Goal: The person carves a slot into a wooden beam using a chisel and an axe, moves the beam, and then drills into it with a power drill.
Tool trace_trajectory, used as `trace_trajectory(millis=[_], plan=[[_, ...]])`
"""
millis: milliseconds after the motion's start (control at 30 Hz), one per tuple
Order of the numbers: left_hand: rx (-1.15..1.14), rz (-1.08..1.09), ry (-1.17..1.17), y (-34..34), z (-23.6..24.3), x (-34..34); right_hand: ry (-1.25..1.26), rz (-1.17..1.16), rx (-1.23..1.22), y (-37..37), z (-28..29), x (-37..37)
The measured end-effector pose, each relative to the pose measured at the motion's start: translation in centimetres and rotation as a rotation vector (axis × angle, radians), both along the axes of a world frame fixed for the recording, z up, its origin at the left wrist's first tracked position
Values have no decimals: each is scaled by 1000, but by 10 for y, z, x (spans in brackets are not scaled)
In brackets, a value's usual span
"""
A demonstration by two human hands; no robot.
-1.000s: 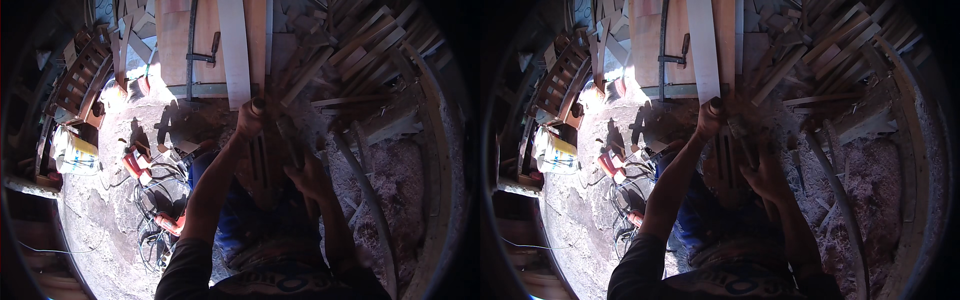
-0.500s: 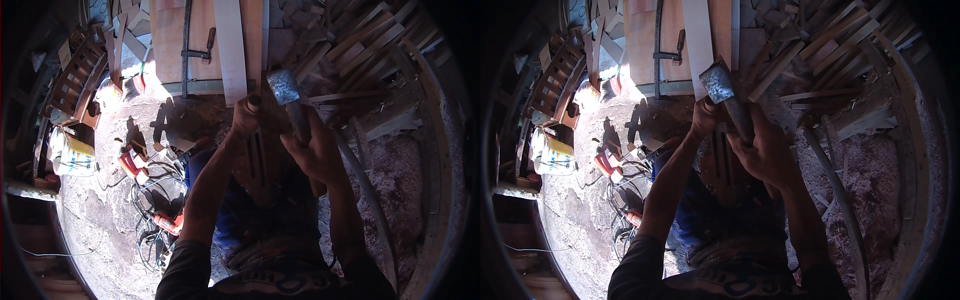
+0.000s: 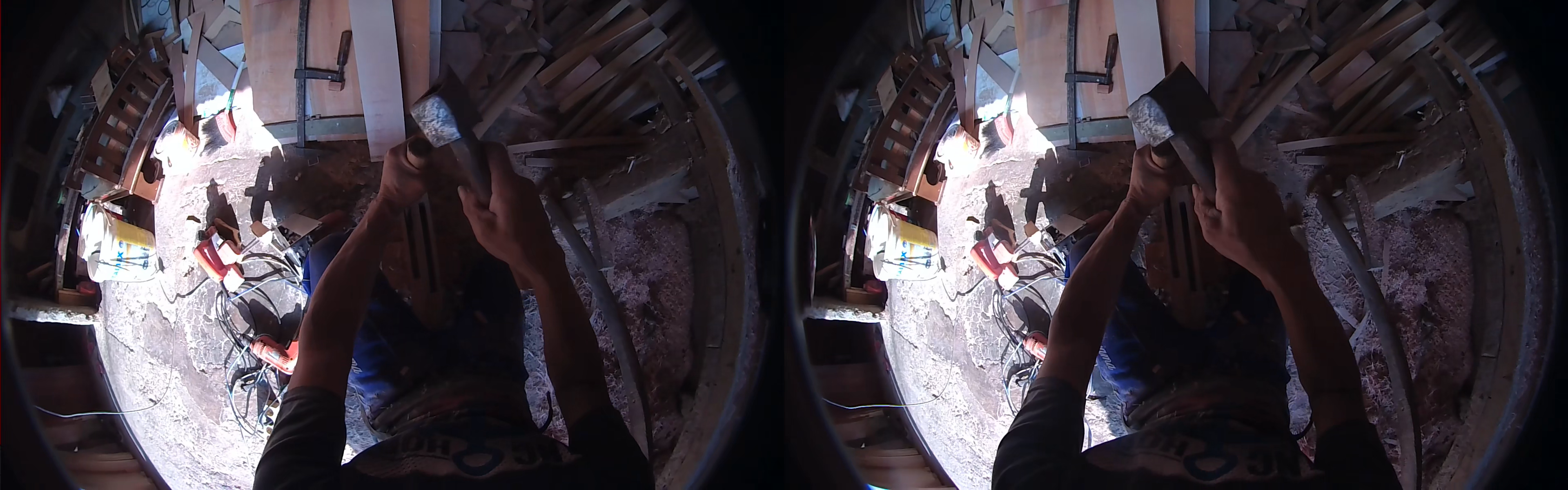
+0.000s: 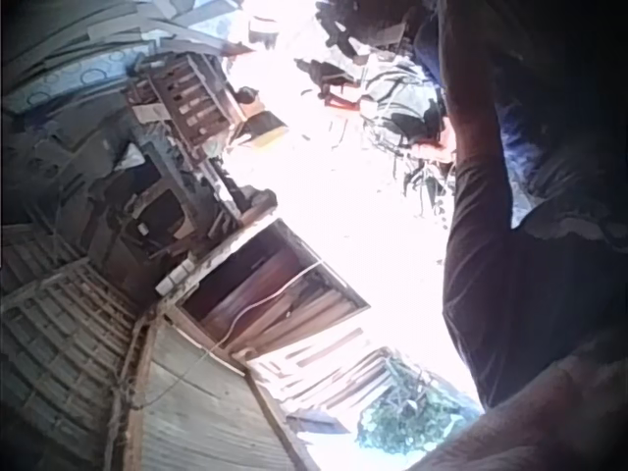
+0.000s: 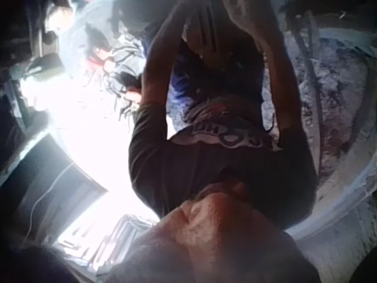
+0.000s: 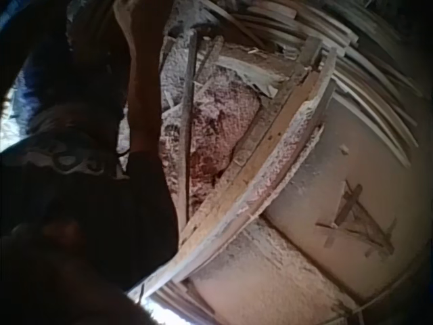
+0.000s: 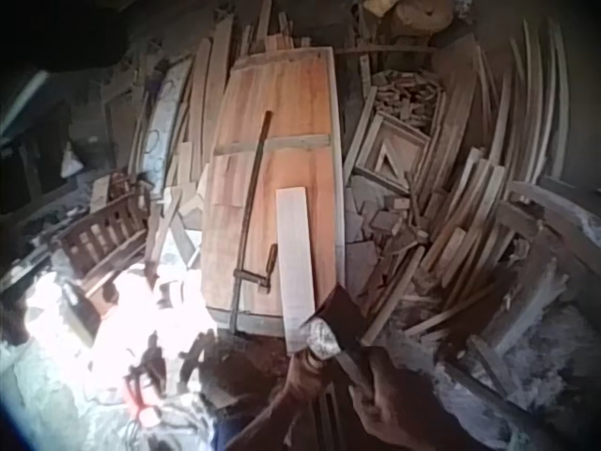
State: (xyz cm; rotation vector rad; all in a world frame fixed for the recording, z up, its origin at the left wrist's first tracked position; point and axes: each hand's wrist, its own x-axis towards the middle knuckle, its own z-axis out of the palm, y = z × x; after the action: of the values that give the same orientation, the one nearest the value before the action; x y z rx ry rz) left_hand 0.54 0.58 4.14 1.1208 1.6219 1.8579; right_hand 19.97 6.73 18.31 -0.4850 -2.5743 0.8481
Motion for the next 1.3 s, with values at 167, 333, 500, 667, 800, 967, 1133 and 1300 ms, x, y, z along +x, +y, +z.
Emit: trace_trajectory(millis=[167, 333, 500, 667, 800, 967, 1133, 1300], plan=[[57, 108, 938, -9, 6, -7, -2, 174, 281, 12, -34, -11], [59, -23, 56, -4, -11, -5, -19, 77, 134, 2, -2, -14], [238, 65, 441, 15, -9, -21, 56, 185, 344, 20, -39, -21], [35, -52, -88, -3, -17, -6, -26, 96, 126, 7, 11, -23], [159, 44, 285, 5, -13, -9, 81, 150, 359, 19, -42, -29], [62, 97, 286, -3, -15, -6, 2, 206, 237, 19, -14, -24], [330, 105, 265, 4, -24, -4, -137, 145, 283, 17, -48, -31], [-166, 0, 228, -40, -35, 67, -110, 115, 204, 25, -75, 13]])
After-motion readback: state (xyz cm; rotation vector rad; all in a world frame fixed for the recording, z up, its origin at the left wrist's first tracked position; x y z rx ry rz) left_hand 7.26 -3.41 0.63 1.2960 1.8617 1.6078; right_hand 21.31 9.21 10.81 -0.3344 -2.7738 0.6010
